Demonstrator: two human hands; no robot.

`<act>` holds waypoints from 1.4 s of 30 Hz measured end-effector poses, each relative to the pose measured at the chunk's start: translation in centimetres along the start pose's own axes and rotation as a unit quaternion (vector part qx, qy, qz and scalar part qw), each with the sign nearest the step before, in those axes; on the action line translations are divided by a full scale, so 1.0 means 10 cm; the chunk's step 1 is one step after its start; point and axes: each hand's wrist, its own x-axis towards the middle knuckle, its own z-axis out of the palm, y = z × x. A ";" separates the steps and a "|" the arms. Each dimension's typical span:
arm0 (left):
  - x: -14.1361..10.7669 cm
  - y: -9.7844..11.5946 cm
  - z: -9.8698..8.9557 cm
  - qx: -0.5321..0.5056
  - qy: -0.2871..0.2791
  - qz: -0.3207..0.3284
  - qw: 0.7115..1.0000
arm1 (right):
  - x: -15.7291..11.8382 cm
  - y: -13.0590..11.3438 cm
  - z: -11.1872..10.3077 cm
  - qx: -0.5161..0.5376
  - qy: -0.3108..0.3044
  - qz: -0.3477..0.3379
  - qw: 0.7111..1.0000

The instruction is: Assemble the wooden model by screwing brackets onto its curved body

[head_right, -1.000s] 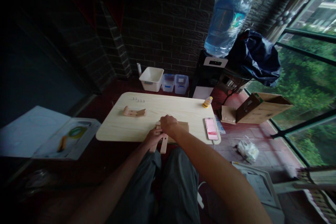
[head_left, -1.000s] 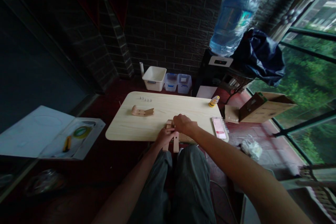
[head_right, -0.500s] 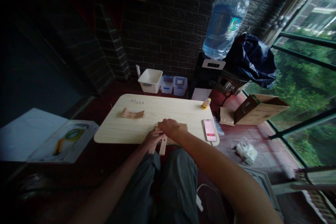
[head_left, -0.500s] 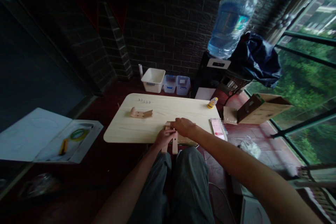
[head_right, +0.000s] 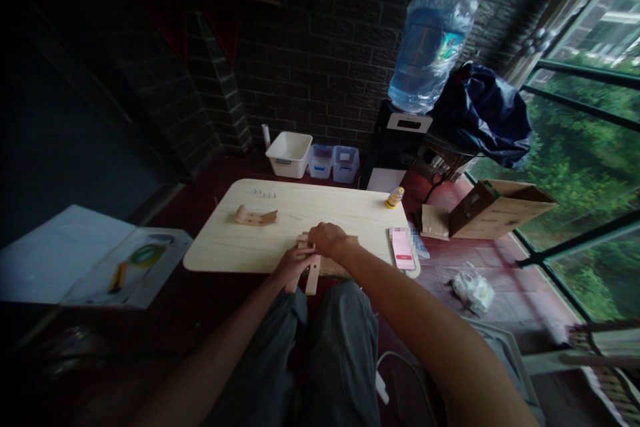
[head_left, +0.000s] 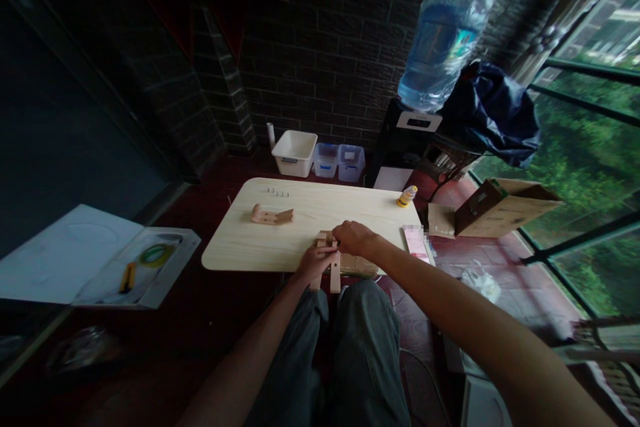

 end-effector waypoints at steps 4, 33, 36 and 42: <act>0.03 -0.05 0.02 0.009 0.004 0.012 1.000 | 0.00 -0.07 -0.04 0.023 -0.006 0.041 0.999; -0.01 0.09 0.01 -0.011 0.005 -0.023 1.000 | -0.13 -0.27 -0.17 -0.004 0.011 -0.044 0.999; 0.00 0.09 0.00 -0.001 -0.007 -0.012 1.000 | -0.16 -0.23 -0.07 -0.018 0.026 -0.058 0.998; 0.01 0.02 0.00 0.001 -0.002 -0.006 1.000 | -0.18 -0.18 0.05 -0.021 0.042 -0.046 0.998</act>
